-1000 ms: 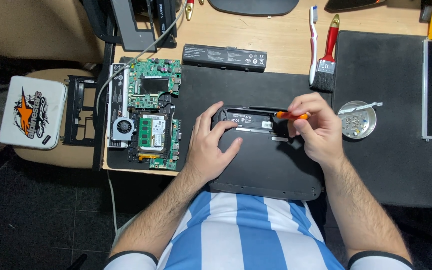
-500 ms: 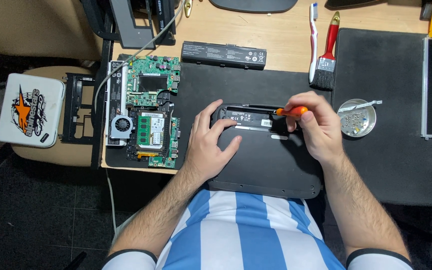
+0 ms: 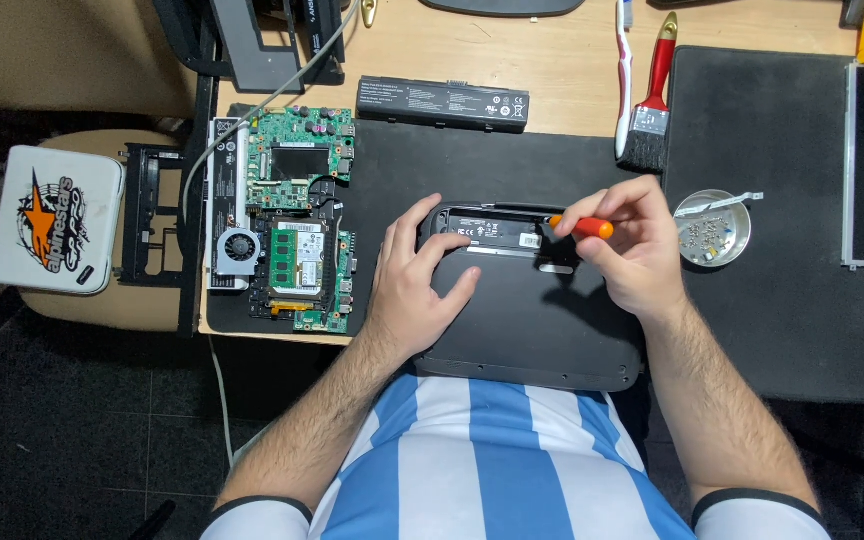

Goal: The person disassembles a laptop by first removing the screen bezel and then using a screwdriver to remove screws from the bottom case. They proceed to remove the battery and other internal components.

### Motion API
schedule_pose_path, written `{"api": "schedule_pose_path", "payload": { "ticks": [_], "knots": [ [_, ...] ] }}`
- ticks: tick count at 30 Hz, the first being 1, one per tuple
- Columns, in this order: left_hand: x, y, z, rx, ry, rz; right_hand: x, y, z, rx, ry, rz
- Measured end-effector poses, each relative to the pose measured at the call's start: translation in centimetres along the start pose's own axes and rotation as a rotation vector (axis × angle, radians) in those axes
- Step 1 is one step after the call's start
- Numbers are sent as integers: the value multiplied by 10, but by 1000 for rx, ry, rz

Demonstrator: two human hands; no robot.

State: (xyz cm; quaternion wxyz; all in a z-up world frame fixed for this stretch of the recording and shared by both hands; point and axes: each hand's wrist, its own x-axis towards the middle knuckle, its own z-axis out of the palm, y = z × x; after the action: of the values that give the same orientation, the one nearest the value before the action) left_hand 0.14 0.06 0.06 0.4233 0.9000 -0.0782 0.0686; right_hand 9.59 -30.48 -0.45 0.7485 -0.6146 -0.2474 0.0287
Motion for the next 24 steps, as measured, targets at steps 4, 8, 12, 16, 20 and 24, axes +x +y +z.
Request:
{"api": "schedule_pose_path", "payload": {
  "ticks": [4, 8, 12, 16, 20, 24],
  "knots": [
    [0, -1, 1, -1, 0, -1, -3, 7, -1, -53, 0, -28],
    [0, 0, 1, -2, -2, -5, -4, 5, 0, 12, -3, 13],
    [0, -2, 2, -3, 5, 2, -2, 10, -3, -43, -9, -27],
    [0, 1, 1, -11, 3, -3, -2, 6, 1, -79, 10, -44],
    [0, 0, 0, -10, 6, -2, -3, 11, -3, -54, 65, -84],
    [0, -1, 2, -16, 17, 5, -11, 11, -1, -48, 178, -103]
  ]
}}
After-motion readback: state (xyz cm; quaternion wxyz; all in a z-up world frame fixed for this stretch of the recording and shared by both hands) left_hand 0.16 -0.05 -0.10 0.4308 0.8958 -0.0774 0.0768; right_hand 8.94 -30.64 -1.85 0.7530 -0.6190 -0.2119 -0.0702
